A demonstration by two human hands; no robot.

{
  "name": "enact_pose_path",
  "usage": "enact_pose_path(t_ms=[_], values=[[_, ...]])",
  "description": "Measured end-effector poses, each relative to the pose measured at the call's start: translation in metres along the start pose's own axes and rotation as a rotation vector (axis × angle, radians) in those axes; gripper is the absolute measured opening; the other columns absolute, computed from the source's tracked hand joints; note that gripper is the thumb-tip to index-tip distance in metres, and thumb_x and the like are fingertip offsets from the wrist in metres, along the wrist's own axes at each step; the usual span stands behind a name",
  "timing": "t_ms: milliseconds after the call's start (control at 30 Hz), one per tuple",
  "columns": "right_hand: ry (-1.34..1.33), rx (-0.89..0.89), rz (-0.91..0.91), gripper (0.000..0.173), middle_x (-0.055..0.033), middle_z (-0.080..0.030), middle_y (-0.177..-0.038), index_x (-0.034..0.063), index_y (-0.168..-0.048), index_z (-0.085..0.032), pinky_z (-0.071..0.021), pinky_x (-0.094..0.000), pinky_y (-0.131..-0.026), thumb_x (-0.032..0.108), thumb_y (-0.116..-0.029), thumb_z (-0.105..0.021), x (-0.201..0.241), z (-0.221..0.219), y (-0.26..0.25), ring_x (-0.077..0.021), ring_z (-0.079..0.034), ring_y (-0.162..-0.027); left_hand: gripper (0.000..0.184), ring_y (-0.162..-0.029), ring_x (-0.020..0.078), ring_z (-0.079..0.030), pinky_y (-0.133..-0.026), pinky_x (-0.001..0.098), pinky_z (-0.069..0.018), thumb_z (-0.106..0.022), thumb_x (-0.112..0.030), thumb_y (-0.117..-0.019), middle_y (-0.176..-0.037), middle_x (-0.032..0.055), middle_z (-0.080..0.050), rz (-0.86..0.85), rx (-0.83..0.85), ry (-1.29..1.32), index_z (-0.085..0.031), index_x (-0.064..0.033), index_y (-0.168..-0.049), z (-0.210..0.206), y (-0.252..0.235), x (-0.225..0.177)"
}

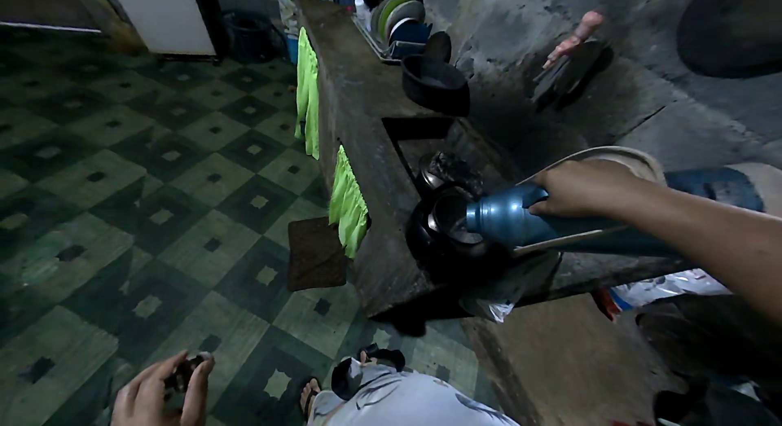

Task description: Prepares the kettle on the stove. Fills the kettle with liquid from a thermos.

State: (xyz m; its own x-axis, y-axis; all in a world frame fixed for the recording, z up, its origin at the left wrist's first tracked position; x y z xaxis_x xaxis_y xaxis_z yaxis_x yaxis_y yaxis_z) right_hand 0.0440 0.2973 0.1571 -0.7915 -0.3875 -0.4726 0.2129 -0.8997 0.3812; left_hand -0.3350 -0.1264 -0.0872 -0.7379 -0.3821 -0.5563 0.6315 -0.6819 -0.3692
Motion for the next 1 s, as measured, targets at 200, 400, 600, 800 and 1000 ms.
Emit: enact_pose_path(t_ms=[200, 400, 600, 800, 1000], values=[[0.025, -0.001, 0.008, 0.036, -0.0186, -0.072, -0.103, 0.0078, -0.109, -0.072, -0.0525, -0.0635, -0.082, 0.041, -0.0965, -0.071, 0.013, 0.011, 0.009, -0.0414, -0.068, -0.101, 0.047, -0.101, 0.0411, -0.065, -0.086, 0.0434, -0.0555, -0.060, -0.030, -0.1040, -0.119, 0.0378, -0.061, 0.076, -0.004, 0.010, -0.062, 0.0123, -0.125, 0.002, 0.001, 0.001], [0.059, -0.024, 0.024, 0.035, -0.0181, -0.072, -0.101, 0.0090, -0.107, -0.072, -0.0535, -0.0632, -0.079, 0.042, -0.0959, -0.071, 0.018, 0.009, 0.005, -0.0409, -0.069, -0.099, 0.047, -0.098, 0.0352, -0.067, -0.087, 0.0388, -0.0561, -0.060, -0.029, -0.1044, -0.115, 0.0353, -0.063, 0.095, 0.009, 0.058, -0.062, 0.0123, -0.126, 0.002, 0.004, 0.006], [0.088, -0.036, 0.030, 0.034, -0.0194, -0.071, -0.100, 0.0074, -0.106, -0.070, -0.0532, -0.0641, -0.079, 0.040, -0.0957, -0.072, 0.027, 0.009, 0.004, -0.0427, -0.069, -0.098, 0.048, -0.098, 0.0268, -0.065, -0.085, 0.0311, -0.0552, -0.062, -0.030, -0.1030, -0.116, 0.0338, -0.062, 0.139, 0.000, 0.140, -0.062, 0.0117, -0.126, 0.003, 0.006, 0.008], [0.110, -0.070, 0.066, 0.032, -0.0191, -0.072, -0.101, 0.0080, -0.108, -0.070, -0.0535, -0.0638, -0.078, 0.037, -0.0959, -0.072, 0.032, 0.008, 0.003, -0.0428, -0.069, -0.098, 0.047, -0.102, 0.0295, -0.065, -0.088, 0.0332, -0.0555, -0.065, -0.029, -0.1014, -0.118, 0.0340, -0.062, 0.154, 0.006, 0.133, -0.062, 0.0117, -0.125, 0.004, 0.011, 0.016], [0.141, -0.081, 0.069, 0.028, -0.0193, -0.072, -0.098, 0.0078, -0.107, -0.070, -0.0541, -0.0630, -0.075, 0.033, -0.0954, -0.072, 0.040, 0.008, 0.002, -0.0431, -0.070, -0.096, 0.046, -0.103, 0.0300, -0.065, -0.088, 0.0333, -0.0554, -0.066, -0.027, -0.1010, -0.119, 0.0342, -0.061, 0.163, 0.002, 0.112, -0.062, 0.0121, -0.125, 0.010, 0.013, 0.017]])
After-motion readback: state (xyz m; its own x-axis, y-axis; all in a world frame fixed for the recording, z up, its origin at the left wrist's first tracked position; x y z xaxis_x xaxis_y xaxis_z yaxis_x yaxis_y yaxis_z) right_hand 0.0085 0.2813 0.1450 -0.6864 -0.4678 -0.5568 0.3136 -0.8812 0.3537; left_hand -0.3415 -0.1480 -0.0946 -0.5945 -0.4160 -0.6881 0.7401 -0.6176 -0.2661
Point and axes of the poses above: each hand's wrist, its own y-axis away from the middle knuckle, its own z-axis out of the back of the hand, x = y × z, the point moved 1 cm from there along -y, towards the middle knuckle
